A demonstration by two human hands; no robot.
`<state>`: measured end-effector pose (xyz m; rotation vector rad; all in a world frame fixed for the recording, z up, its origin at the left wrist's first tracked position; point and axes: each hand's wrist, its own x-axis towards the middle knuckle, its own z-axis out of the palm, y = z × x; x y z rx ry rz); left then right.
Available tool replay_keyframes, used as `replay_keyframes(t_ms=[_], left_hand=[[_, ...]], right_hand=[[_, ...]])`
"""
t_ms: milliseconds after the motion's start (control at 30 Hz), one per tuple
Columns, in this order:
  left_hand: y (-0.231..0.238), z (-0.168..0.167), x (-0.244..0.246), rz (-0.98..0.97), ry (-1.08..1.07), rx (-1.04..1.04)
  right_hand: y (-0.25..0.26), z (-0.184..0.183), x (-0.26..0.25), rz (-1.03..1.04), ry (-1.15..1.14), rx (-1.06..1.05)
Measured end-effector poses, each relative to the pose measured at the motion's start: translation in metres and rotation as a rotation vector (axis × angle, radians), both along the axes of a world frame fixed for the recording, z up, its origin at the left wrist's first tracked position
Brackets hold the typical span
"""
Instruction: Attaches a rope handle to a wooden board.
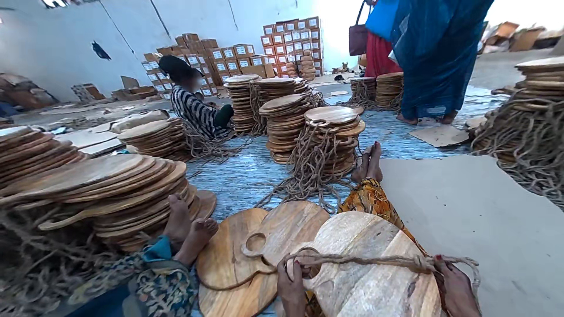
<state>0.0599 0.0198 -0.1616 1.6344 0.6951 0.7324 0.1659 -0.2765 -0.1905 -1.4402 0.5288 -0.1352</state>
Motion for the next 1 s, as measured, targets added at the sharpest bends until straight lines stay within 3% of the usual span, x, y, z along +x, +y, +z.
replay_keyframes(t_ms=[133,267,433,500,567,667,800,900,1000], left_hand=[[-0.01,0.004,-0.03,0.03,0.028,0.01],[-0.004,-0.005,-0.027,-0.004,0.167,0.054],[0.001,0.026,-0.027,-0.149,0.416,0.397],[-0.008,0.037,-0.026,-0.119,0.365,0.581],[-0.016,0.047,-0.022,-0.174,0.296,0.633],[-0.027,0.055,-0.001,-0.405,0.217,0.643],[-0.069,0.061,0.049,-0.867,0.139,0.647],[-0.116,0.063,0.085,-1.199,0.232,0.63],[-0.157,0.049,0.11,-1.374,0.348,0.686]], right_hand=[[-0.004,0.005,-0.014,0.014,0.001,-0.018],[-0.004,0.015,-0.007,0.036,0.01,-0.094],[-0.001,0.033,0.003,0.124,0.075,-0.199],[0.001,0.032,0.004,0.117,0.094,-0.195],[0.0,0.03,0.005,0.119,0.078,-0.193],[0.0,0.026,0.006,0.13,0.042,-0.183],[0.002,0.026,0.001,0.086,0.011,-0.095],[0.002,0.026,-0.005,0.059,0.002,-0.018],[-0.001,0.026,-0.006,0.021,-0.004,0.022]])
